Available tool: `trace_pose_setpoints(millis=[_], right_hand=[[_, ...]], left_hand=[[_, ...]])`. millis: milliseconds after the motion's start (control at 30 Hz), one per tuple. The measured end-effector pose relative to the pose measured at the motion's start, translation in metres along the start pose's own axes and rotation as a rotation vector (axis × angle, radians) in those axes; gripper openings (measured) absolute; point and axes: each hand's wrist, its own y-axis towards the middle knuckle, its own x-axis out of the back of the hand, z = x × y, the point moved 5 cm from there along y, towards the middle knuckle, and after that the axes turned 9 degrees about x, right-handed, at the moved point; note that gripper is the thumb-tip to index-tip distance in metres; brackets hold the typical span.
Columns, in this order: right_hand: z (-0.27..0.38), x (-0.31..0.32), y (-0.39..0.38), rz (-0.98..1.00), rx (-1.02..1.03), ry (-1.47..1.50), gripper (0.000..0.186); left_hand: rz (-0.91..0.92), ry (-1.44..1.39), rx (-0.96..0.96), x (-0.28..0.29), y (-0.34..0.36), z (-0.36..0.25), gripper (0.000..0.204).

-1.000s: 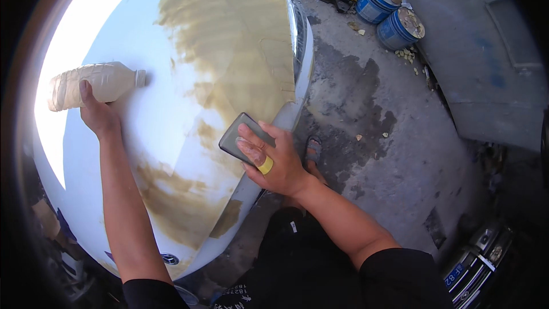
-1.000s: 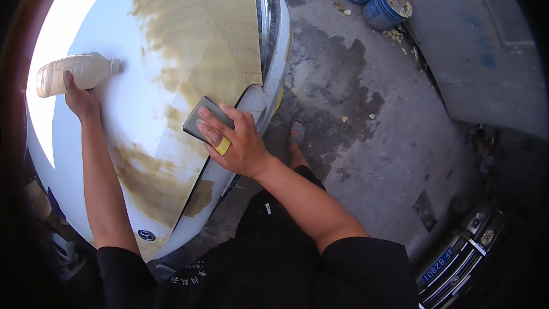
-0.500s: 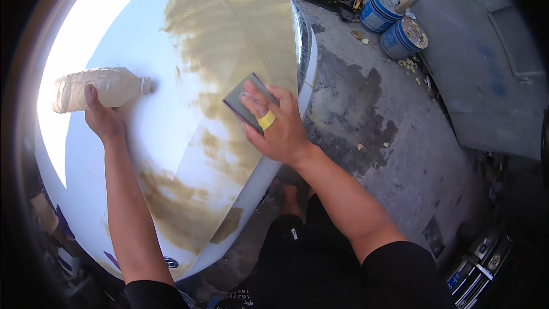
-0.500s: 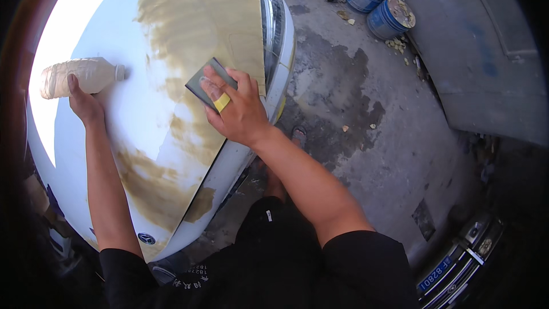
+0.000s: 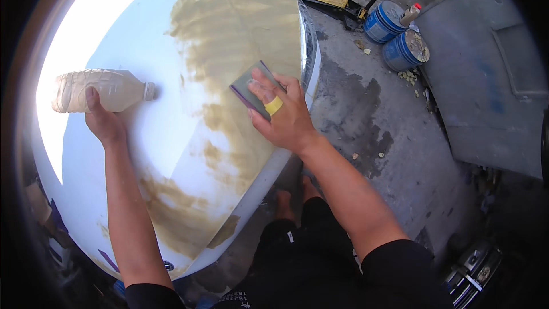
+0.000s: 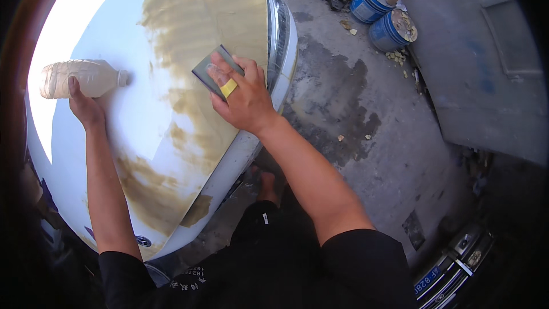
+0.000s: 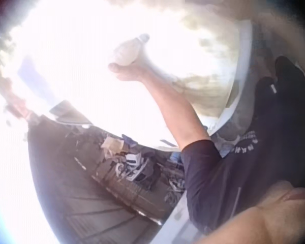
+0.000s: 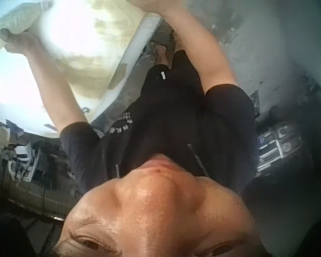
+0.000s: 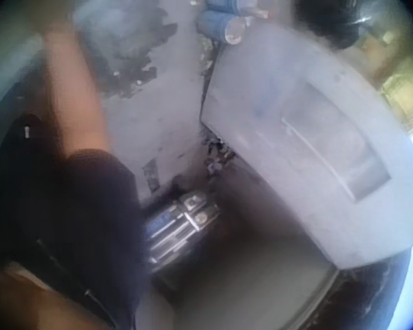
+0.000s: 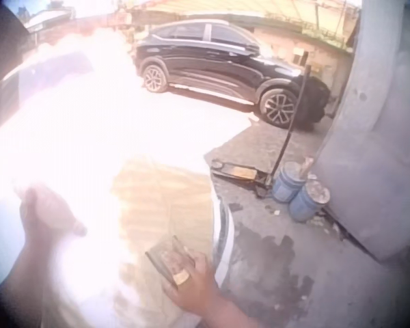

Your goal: The person pours liquid from a plastic bottle onto the hood of a white car and uses a sanding block to rub the surface. The person repeatedly wets the hood and sands different areas, moving the sanding block across the hood's surface.

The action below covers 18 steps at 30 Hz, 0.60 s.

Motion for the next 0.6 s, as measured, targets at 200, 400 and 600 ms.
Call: trace_pose_setpoints(millis=[200,400,600], right_hand=[[0.006,-0.002,-0.007,0.004,-0.014,0.012,0.051],[0.040,-0.002,-0.048,0.107,0.052,0.014,0.047],[-0.068,-0.017,0.096,0.037,-0.018,-0.037,0.048]], left_hand=[[-0.041,0.019,0.022,0.005,-0.003,0.000,0.068],[-0.033,0.057,0.006,0.003,-0.004,0.000,0.068],[-0.055,0.039,0.016,-0.004,0.004,0.005,0.069]])
